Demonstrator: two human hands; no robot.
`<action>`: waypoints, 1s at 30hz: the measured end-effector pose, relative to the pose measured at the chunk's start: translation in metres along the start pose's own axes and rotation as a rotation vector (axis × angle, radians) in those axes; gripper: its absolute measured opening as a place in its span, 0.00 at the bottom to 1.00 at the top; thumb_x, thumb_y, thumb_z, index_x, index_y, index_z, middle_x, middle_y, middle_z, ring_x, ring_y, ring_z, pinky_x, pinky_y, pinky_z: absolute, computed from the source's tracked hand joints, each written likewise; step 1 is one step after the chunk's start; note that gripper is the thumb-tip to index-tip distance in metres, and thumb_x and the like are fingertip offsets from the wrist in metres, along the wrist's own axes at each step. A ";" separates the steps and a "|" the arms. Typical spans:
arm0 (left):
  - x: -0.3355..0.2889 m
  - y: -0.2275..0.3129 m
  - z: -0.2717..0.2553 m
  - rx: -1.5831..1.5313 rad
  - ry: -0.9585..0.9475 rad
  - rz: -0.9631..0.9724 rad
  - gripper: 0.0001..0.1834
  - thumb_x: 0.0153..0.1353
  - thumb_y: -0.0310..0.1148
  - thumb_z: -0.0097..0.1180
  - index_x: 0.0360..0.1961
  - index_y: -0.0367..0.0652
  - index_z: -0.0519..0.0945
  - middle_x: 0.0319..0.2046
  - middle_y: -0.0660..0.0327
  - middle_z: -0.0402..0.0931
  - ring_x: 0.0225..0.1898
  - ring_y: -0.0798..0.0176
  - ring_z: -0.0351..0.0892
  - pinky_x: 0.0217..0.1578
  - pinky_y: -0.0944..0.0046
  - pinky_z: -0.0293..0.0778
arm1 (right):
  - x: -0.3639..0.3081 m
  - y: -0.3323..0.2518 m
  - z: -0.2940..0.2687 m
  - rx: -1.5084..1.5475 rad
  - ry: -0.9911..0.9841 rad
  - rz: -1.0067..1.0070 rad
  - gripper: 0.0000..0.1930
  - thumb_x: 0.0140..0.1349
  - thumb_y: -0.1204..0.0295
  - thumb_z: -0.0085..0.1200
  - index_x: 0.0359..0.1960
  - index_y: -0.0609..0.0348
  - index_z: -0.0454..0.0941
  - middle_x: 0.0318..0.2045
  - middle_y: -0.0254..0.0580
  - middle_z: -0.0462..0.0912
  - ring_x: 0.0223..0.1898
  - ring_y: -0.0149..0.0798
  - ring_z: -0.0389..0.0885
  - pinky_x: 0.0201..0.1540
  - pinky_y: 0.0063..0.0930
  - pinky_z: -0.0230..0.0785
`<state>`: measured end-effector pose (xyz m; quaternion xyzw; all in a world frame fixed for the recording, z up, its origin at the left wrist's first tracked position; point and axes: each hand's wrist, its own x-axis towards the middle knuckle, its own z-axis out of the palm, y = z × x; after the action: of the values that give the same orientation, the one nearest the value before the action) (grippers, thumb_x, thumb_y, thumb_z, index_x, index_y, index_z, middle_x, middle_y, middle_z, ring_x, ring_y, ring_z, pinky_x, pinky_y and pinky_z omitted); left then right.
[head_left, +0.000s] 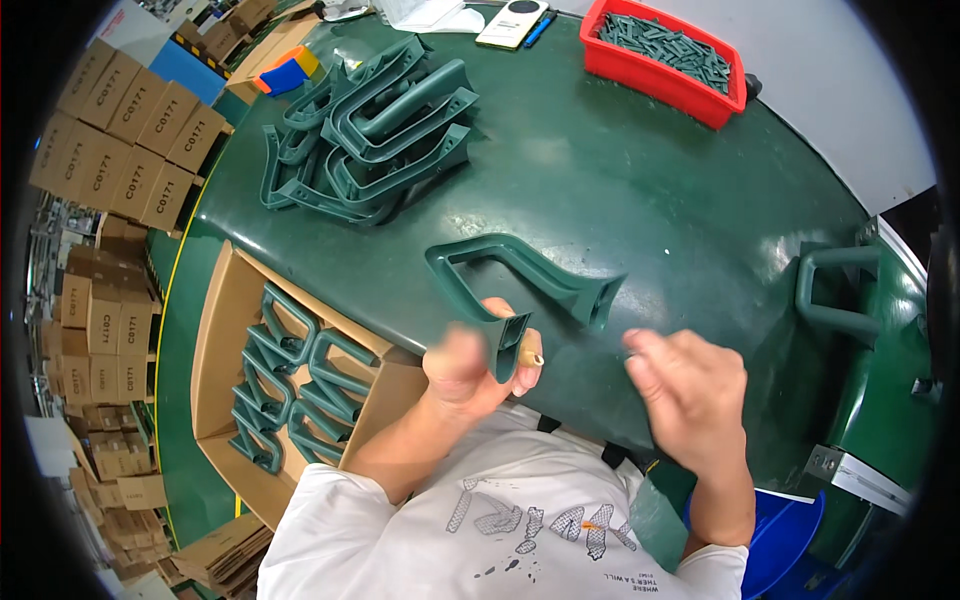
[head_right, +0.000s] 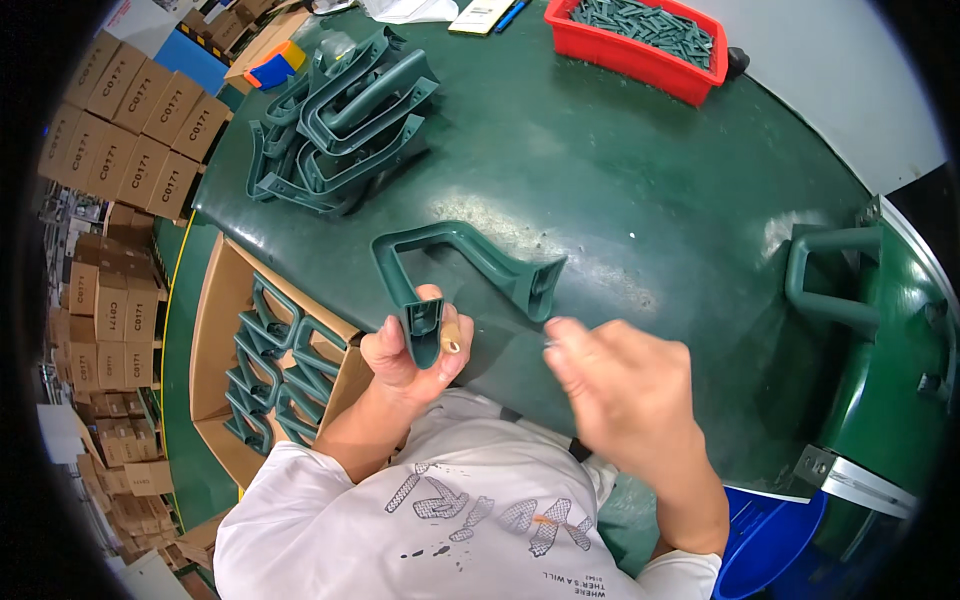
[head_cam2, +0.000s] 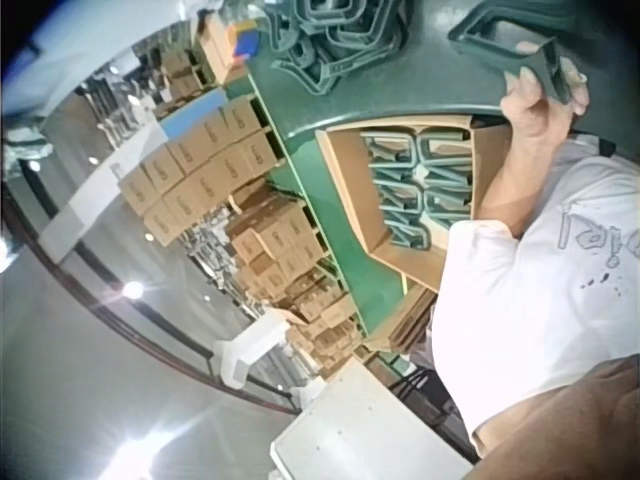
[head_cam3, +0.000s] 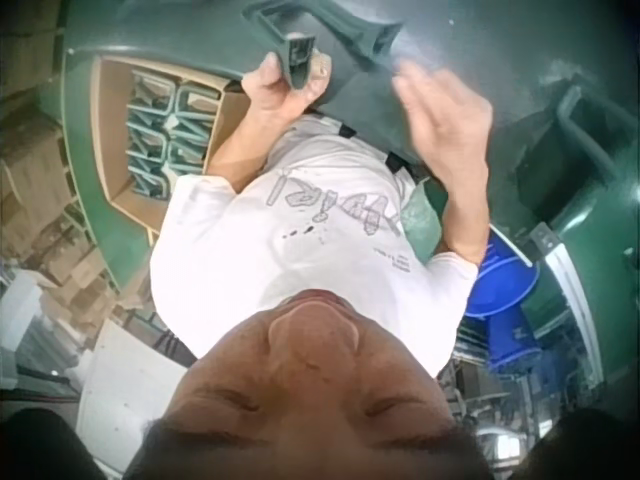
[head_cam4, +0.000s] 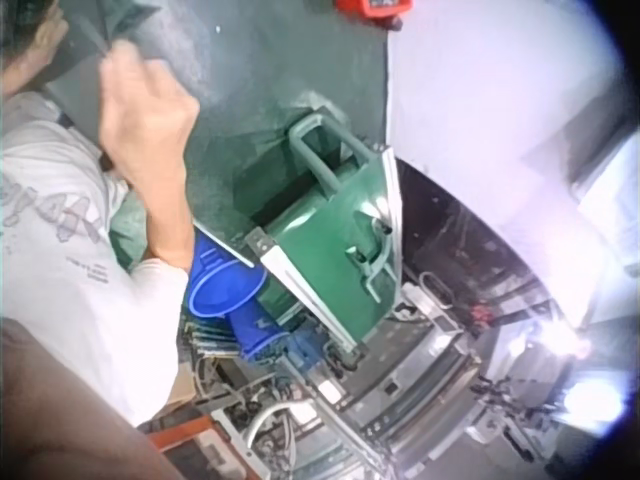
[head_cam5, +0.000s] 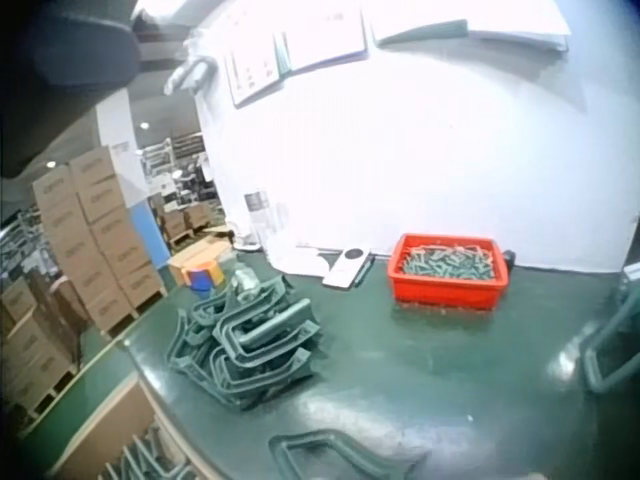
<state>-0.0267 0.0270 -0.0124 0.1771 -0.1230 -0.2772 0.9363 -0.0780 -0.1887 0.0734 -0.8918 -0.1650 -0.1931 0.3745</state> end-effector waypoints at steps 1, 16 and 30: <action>0.001 0.000 0.001 0.013 0.009 -0.006 0.24 0.56 0.47 0.60 0.42 0.37 0.73 0.27 0.48 0.76 0.23 0.58 0.70 0.19 0.67 0.66 | 0.002 -0.007 0.001 -0.097 -0.038 -0.060 0.10 0.48 0.79 0.61 0.34 0.61 0.79 0.15 0.38 0.69 0.13 0.36 0.68 0.14 0.28 0.58; -0.115 0.165 0.058 1.410 1.101 0.003 0.12 0.42 0.32 0.68 0.21 0.36 0.78 0.17 0.64 0.74 0.17 0.71 0.71 0.18 0.70 0.65 | -0.035 0.107 0.034 -0.419 0.053 0.106 0.09 0.64 0.76 0.51 0.42 0.67 0.77 0.24 0.44 0.75 0.23 0.36 0.70 0.28 0.27 0.64; -0.443 0.210 -0.009 2.726 0.877 -1.049 0.12 0.45 0.26 0.54 0.34 0.44 0.81 0.38 0.56 0.78 0.42 0.53 0.78 0.37 0.58 0.76 | -0.043 0.134 0.026 -0.411 -0.027 0.162 0.12 0.66 0.71 0.49 0.46 0.67 0.75 0.27 0.43 0.73 0.25 0.37 0.67 0.30 0.25 0.63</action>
<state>-0.2855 0.4430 0.0043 0.9661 0.0766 -0.1737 -0.1748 -0.0509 -0.2653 -0.0448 -0.9622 -0.0551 -0.1798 0.1968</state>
